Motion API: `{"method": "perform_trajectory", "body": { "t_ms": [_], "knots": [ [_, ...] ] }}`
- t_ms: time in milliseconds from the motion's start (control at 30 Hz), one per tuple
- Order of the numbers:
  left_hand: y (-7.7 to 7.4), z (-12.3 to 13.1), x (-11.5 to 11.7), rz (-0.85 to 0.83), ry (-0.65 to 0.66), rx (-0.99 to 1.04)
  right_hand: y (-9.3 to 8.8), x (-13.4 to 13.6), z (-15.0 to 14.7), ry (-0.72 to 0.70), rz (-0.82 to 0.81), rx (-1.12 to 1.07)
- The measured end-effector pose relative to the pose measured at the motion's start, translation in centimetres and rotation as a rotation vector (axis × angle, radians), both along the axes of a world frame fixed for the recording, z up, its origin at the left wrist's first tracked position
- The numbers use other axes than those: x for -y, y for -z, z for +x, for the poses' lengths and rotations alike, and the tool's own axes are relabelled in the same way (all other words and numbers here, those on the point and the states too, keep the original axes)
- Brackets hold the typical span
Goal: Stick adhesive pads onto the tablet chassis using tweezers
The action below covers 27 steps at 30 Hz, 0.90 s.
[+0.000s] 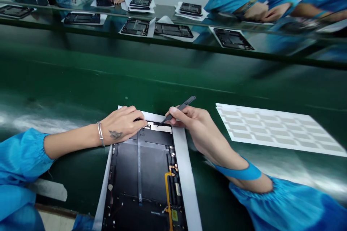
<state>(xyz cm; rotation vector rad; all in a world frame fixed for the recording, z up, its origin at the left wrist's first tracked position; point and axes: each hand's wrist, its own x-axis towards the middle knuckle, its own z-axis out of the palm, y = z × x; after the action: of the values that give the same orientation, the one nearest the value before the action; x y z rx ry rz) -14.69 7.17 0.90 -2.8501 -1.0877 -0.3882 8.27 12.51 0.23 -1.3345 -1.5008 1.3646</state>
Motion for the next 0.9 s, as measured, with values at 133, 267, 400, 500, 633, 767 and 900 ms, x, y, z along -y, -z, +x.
{"method": "perform_trajectory", "body": {
  "t_ms": [133,267,400,500,633,767,900],
  "knots": [
    [-0.02,-0.04,0.06,-0.015,-0.015,-0.022,-0.03,-0.03,-0.05,-0.006,-0.022,-0.014],
    [-0.22,-0.03,0.06,-0.043,-0.020,-0.040,-0.07,-0.01,-0.20,-0.003,-0.016,-0.031],
    [-0.34,0.09,0.08,-0.037,-0.036,-0.075,-0.03,0.00,-0.28,-0.002,-0.007,-0.021],
    [-0.20,0.14,0.20,-0.006,-0.044,-0.106,0.03,-0.07,-0.26,-0.009,-0.003,-0.007],
    [0.11,0.07,0.41,0.014,-0.018,-0.092,0.00,-0.14,-0.26,-0.005,-0.012,-0.032],
    [0.25,-0.01,0.41,0.019,-0.016,-0.073,-0.15,-0.10,-0.37,0.000,-0.026,-0.043],
    [0.22,0.00,0.28,0.009,-0.014,-0.074,-0.14,-0.07,-0.41,0.009,-0.019,-0.046]
  ]
}}
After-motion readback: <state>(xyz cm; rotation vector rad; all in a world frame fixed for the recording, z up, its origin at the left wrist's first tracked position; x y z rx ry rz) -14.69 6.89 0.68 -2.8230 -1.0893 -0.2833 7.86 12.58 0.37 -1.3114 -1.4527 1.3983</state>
